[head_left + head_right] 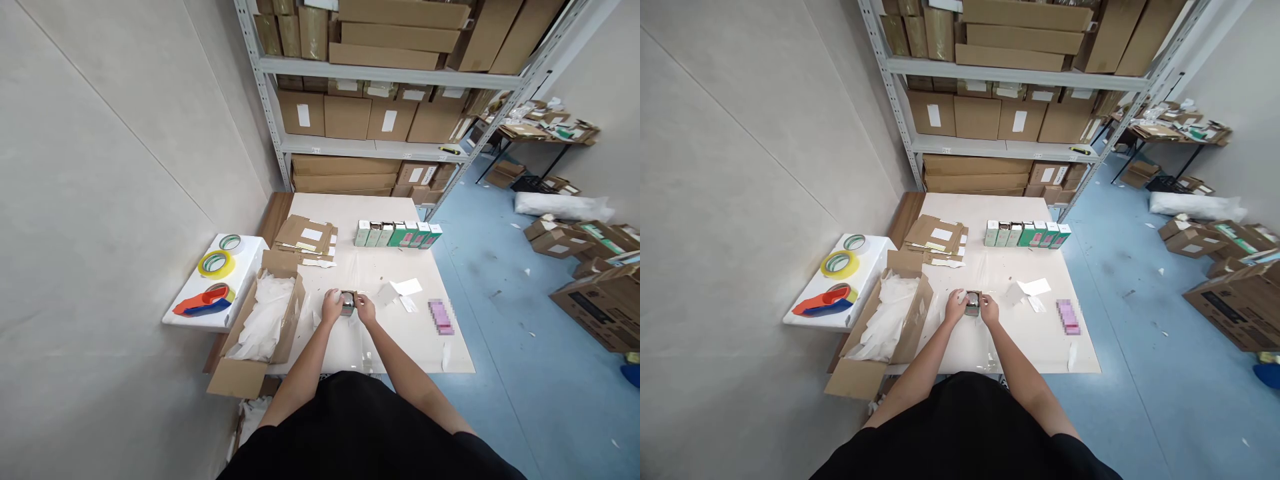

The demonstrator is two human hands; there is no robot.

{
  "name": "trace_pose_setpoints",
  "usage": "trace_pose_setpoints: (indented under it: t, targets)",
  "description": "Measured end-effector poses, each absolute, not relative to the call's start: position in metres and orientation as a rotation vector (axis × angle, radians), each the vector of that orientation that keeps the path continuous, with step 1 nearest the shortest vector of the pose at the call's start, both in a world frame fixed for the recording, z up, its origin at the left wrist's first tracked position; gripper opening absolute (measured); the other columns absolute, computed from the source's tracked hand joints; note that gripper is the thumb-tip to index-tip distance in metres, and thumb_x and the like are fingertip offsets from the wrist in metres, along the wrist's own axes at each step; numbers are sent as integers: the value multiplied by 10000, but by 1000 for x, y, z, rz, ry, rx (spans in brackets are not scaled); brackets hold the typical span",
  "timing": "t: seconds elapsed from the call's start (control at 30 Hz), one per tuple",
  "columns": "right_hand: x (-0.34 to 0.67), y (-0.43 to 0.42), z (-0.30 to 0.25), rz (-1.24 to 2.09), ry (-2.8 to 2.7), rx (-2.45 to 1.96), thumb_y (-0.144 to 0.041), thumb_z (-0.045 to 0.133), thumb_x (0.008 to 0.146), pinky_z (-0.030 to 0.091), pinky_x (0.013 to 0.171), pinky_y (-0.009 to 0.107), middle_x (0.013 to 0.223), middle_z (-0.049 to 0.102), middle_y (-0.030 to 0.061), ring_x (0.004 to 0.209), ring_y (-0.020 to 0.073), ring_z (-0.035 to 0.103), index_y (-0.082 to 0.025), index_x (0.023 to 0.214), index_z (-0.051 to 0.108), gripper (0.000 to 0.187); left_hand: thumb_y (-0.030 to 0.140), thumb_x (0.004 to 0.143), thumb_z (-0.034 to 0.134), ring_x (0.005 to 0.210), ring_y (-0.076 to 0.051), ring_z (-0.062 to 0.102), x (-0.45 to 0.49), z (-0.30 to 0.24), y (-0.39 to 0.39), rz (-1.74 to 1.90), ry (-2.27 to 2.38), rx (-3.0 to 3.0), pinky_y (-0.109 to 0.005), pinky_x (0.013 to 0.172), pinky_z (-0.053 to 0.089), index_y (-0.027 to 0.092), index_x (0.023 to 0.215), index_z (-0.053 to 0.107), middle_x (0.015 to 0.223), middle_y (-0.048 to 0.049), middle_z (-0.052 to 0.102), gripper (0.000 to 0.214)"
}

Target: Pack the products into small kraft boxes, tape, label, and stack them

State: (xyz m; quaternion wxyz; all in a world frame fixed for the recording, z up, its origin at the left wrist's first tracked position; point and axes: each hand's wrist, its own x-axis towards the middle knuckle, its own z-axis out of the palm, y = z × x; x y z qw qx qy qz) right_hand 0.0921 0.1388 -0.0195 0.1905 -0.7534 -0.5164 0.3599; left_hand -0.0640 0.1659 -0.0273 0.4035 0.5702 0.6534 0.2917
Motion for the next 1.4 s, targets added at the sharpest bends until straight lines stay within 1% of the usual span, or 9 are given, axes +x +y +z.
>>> trace_pose_setpoints:
  t: [0.17,0.3,0.5,0.57,0.73,0.87,1.1,1.3,1.4]
  targets:
    - [88,125,-17,1080,-1612,-1977,-276,624,896,502,979,305,1363,672,38,1100,206,685,-265,1354,617,459,347,887,603,1190,-260,646,-70,-33,185,576,1602,1178,-354,1012,472,173,1222,659,1266,-144,701,382]
    - [94,113,-14,1061,-1782,-2107,-214,614,900,475,1016,346,1329,700,45,1209,253,654,-306,1497,505,614,273,809,623,1049,-242,692,-66,-35,197,504,1517,1143,-334,923,511,167,1099,698,1098,-110,758,318]
    - [99,110,-10,1066,-1873,-2103,-182,611,883,478,1023,367,1421,648,48,1250,274,636,-306,1506,502,644,240,739,614,778,-197,698,-60,-31,210,427,1374,1087,-317,747,550,178,1090,704,810,-24,731,368]
    - [100,111,-11,1082,-1856,-2104,-163,599,879,482,1021,375,1412,654,56,1240,279,642,-302,1511,501,654,209,704,630,824,-195,702,-60,-28,213,447,1332,1098,-310,766,551,184,1107,700,863,-32,740,410]
    - [105,111,-20,1252,-1671,-1952,-110,555,855,489,1033,364,1416,651,40,1132,228,687,-298,1497,513,671,113,615,679,1224,-252,620,-67,-25,212,617,1266,1172,-325,954,516,199,1237,653,1309,-106,674,628]
    - [107,106,-33,1299,-1365,-1798,-197,594,834,534,973,342,1473,595,64,1048,190,703,-257,1420,538,592,83,596,696,1341,-285,537,-79,-30,199,655,1186,1297,-358,1019,495,201,1175,683,1383,-104,624,591]
    - [99,103,-47,1012,-1189,-1795,-384,634,834,586,855,388,1195,712,72,909,212,723,-261,1212,578,401,58,637,718,1234,-261,611,-87,-38,182,669,1225,1445,-389,1061,493,181,1065,734,1380,-111,601,445]
    - [91,113,-51,944,-1294,-1775,-317,573,863,589,904,405,1178,719,49,937,208,726,-268,1115,626,263,87,781,639,1099,-224,665,-83,-35,174,621,1292,1607,-373,1040,506,186,1044,763,1269,-98,678,308]
    - [90,109,-59,998,-1338,-1762,-211,582,817,585,940,404,1200,723,14,997,206,727,-314,1192,629,392,113,841,594,1110,-224,665,-82,-37,164,611,1292,1638,-375,1056,493,208,1147,745,1253,-82,709,355]
